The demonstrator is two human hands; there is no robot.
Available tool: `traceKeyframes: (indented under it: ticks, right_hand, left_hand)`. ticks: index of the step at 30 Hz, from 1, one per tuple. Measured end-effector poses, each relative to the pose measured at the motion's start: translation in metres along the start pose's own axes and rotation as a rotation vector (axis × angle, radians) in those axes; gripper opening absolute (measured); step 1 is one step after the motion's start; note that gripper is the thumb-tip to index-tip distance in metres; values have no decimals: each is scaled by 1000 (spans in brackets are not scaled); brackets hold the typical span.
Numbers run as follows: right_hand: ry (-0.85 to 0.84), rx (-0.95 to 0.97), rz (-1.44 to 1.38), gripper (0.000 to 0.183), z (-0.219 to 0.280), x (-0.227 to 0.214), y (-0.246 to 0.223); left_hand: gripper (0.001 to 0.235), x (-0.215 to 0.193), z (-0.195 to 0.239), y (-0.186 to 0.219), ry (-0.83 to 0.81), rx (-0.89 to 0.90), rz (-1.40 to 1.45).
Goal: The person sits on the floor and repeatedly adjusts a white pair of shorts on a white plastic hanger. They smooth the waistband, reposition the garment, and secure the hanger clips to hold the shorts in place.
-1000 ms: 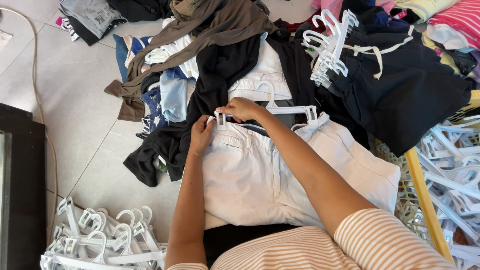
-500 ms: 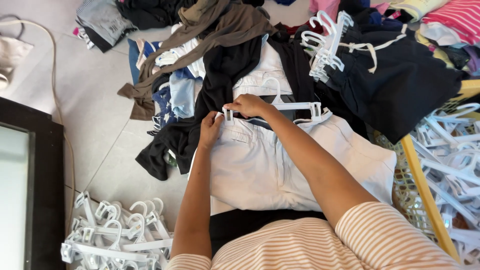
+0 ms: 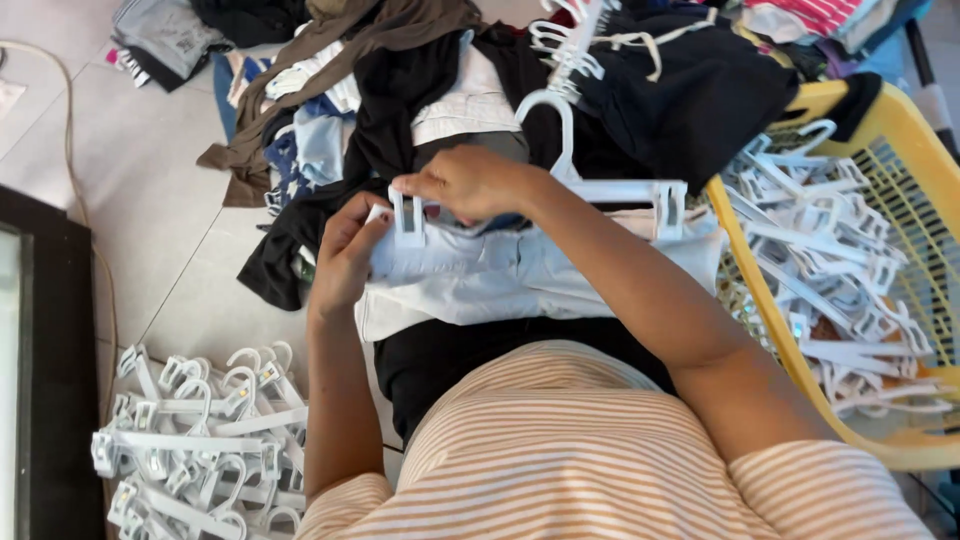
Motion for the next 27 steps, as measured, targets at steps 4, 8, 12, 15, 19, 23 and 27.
traceKeyframes:
  ticks: [4,8,12,15,19,23,27]
  right_hand:
    - [-17,4,-140,49,21,28,41]
    - [28,-77,-183,48,24,19,49]
    - [195,-234,-195,49,31,-11,21]
    - [328,-314,-219,48,3,-14,34]
    - [419,-352,-281,51,-64,41,121]
    - [155,33,-193,57,-102,110,196]
    - [70,84,-240,61,-100,113,198]
  left_hand:
    - [10,36,19,-27,-97,-66,56]
    - [10,43,6,-57,-89,-43,156]
    - [12,29,-11,-43,-43,48,172]
    - [10,14,-33,-49,-32,49,101]
    - [11,12,-49,-163,-3,-129,156]
    - [15,22,-26,-249,-2,-471,371]
    - [9,28,-23,-222,-22,-453,410]
Point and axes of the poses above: each hand's wrist, its own z-axis away from the middle knuckle, its own x-axis out of the palm, y = z × x, the point moved 9 cm from there along -z, towards the middle knuckle, and after that the axes turned 1 degree about z, right-handed, at the moved point
